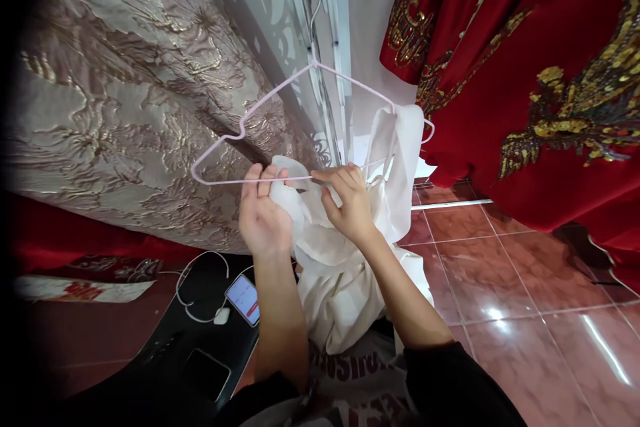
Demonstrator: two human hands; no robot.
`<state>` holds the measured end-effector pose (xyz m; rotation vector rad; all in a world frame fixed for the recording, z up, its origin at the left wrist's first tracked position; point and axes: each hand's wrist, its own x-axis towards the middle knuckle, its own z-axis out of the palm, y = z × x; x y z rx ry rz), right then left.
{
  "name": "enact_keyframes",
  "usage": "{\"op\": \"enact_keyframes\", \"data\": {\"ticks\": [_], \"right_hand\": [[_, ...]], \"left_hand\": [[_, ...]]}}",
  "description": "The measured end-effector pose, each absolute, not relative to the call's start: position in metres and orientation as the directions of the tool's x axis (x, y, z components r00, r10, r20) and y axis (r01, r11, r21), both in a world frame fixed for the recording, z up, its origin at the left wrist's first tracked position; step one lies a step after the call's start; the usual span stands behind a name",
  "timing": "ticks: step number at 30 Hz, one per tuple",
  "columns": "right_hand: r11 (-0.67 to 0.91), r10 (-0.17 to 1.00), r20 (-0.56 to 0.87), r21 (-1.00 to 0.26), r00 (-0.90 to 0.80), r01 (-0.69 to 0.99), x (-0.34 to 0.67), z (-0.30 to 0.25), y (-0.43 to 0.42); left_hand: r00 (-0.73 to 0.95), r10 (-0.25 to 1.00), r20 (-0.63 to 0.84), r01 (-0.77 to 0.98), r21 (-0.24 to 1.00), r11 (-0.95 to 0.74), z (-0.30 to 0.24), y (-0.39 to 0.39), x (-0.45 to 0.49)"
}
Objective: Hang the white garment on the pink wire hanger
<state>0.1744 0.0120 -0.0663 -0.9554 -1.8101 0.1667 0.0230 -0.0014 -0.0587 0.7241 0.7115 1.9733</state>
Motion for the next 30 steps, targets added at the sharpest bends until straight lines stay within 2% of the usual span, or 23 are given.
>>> {"op": "enact_keyframes", "data": {"ticks": [4, 5, 6, 8, 9, 10, 12, 14, 17, 20, 28, 30], "right_hand": [[0.660, 0.744, 0.613, -0.615, -0.266, 0.431, 0.210, -0.041, -0.004], [0.657, 0.743, 0.639, -0.639, -0.199, 0.400, 0.225, -0.035, -0.004], [0.653, 0.724, 0.687, -0.658, -0.055, 0.376, 0.240, -0.030, -0.002], [0.637, 0.600, 0.739, -0.673, 0.306, 0.376, 0.269, -0.020, 0.009], [0.602, 0.580, 0.715, -0.699, 0.389, 0.386, 0.280, -0.016, 0.016], [0.548, 0.612, 0.678, -0.734, 0.407, 0.400, 0.289, -0.013, 0.022], [0.426, 0.762, 0.576, -0.790, 0.296, 0.441, 0.297, -0.005, 0.031], [0.365, 0.862, 0.485, -0.794, 0.145, 0.486, 0.294, 0.001, 0.033], [0.389, 0.888, 0.459, -0.785, 0.030, 0.481, 0.280, 0.006, 0.032], [0.378, 0.910, 0.414, -0.819, -0.010, 0.432, 0.272, 0.005, 0.036], [0.285, 0.949, 0.311, -0.918, 0.051, 0.277, 0.277, 0.009, 0.039], [0.304, 0.940, 0.334, -0.912, 0.068, 0.275, 0.280, 0.012, 0.037]], "left_hand": [[-0.384, 0.880, 0.278, -0.544, 0.702, -0.460, -0.044, -0.001, 0.034], [-0.370, 0.885, 0.282, -0.542, 0.709, -0.452, -0.043, -0.001, 0.032], [-0.362, 0.888, 0.283, -0.541, 0.712, -0.447, -0.044, -0.001, 0.031], [-0.373, 0.883, 0.284, -0.544, 0.704, -0.456, -0.045, -0.001, 0.030], [-0.385, 0.878, 0.284, -0.546, 0.697, -0.464, -0.046, -0.001, 0.031], [-0.393, 0.875, 0.283, -0.549, 0.691, -0.470, -0.047, -0.001, 0.033], [-0.409, 0.870, 0.276, -0.553, 0.683, -0.477, -0.049, -0.001, 0.038], [-0.422, 0.866, 0.267, -0.554, 0.681, -0.480, -0.049, -0.001, 0.041], [-0.429, 0.864, 0.264, -0.548, 0.684, -0.481, -0.048, 0.000, 0.041], [-0.435, 0.860, 0.268, -0.537, 0.689, -0.487, -0.046, 0.002, 0.039], [-0.419, 0.863, 0.283, -0.548, 0.679, -0.489, -0.046, 0.001, 0.037], [-0.415, 0.863, 0.289, -0.559, 0.667, -0.492, -0.045, 0.001, 0.036]]}}
